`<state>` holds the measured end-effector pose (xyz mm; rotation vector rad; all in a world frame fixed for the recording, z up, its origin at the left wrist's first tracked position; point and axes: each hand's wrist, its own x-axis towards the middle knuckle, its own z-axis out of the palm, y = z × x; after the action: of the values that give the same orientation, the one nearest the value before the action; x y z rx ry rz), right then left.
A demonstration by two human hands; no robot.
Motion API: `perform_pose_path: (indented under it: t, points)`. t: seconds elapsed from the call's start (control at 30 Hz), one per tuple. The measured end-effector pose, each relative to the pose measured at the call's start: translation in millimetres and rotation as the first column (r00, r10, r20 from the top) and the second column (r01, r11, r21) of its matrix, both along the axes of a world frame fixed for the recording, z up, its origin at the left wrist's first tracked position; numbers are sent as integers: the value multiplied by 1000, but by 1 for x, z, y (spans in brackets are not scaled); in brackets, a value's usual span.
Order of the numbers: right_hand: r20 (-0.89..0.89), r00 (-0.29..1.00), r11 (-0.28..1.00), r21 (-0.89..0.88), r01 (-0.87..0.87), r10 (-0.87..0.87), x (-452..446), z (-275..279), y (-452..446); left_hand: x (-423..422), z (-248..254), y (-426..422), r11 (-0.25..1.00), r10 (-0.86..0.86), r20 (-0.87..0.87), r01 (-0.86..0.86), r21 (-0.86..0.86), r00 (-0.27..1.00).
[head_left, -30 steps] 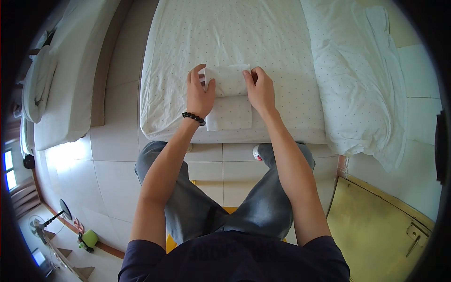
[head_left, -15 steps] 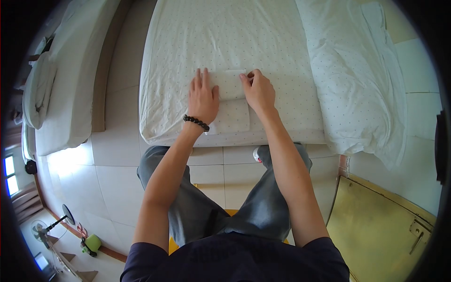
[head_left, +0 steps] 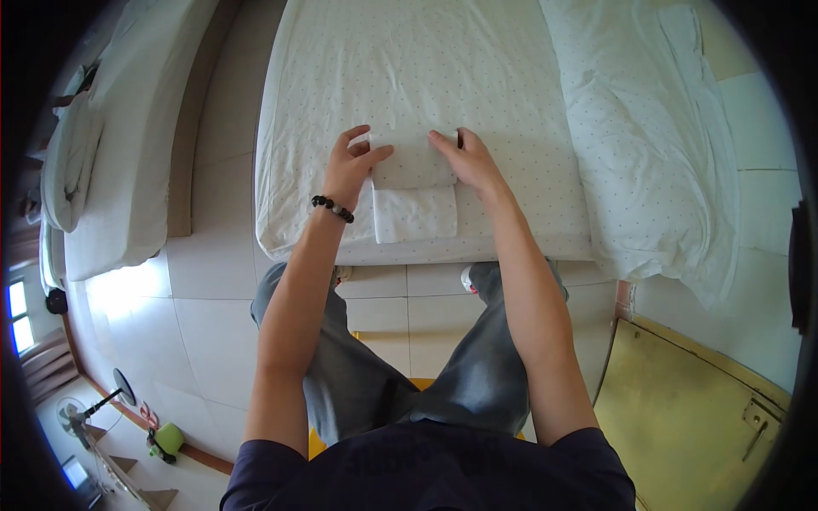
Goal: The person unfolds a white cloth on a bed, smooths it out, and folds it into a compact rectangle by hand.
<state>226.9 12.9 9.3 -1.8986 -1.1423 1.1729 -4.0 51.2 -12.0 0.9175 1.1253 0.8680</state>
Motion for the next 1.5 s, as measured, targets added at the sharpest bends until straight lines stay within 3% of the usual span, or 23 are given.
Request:
perform_pose_path:
  t: [0.2, 0.37, 0.5, 0.7, 0.77, 0.83, 0.9, 1.03, 1.13, 1.23, 1.33, 1.37, 1.5]
  points:
    - [-143, 989, 976, 207, 66, -36, -10, 0, -4, 5, 2, -2, 998, -12, -44, 14, 58, 999]
    - [-121, 991, 958, 275, 84, -52, -9, 11, -4, 4, 14, -1, 997, -45, 87, 39, 73, 995]
    - [-291, 939, 967, 117, 227, -185, -2, 11, -1, 7, 17, -3, 990, -75, 140, 91, -107, 987]
    - [-377, 910, 984, -44, 171, -175, 5, 14, 2, 10, 26, -11, 952, -179, 174, 215, -218, 968]
    - [26, 983, 870, 472, 146, -179, -2, 11, 2, 7, 13, -7, 976, -110, 151, 135, -173, 983]
    - [372, 857, 563, 818, -120, -357, -13, 14, 0, 6, 8, -5, 988, -55, 139, 74, -136, 989]
    - [424, 891, 661, 716, -222, -160, -32, 20, -13, 4, 7, -2, 994, -26, 166, 43, -100, 986]
    - [545, 826, 794, 562, -232, -145, -73, 24, -32, 3, 13, -5, 999, -2, 250, 14, -44, 968]
    - [242, 968, 814, 574, -87, -67, -78, 29, -35, 19, 26, -15, 998, 39, 362, -56, 36, 931]
    - [-4, 1000, 864, 503, 16, -17, -72, 43, -33, 18, 34, -14, 991, -21, 373, -29, 127, 928]
    - [-393, 919, 961, 257, 107, 2, -48, 61, -34, 17, 34, -13, 944, -217, 284, 127, 304, 934]
    - [-391, 920, 961, 256, 102, 6, -42, 60, -33, 17, 33, -12, 945, -212, 287, 122, 303, 934]
    - [-684, 721, 971, 79, 224, -111, -15, 49, -28, 21, 21, -10, 710, -377, -12, 297, 639, 926]
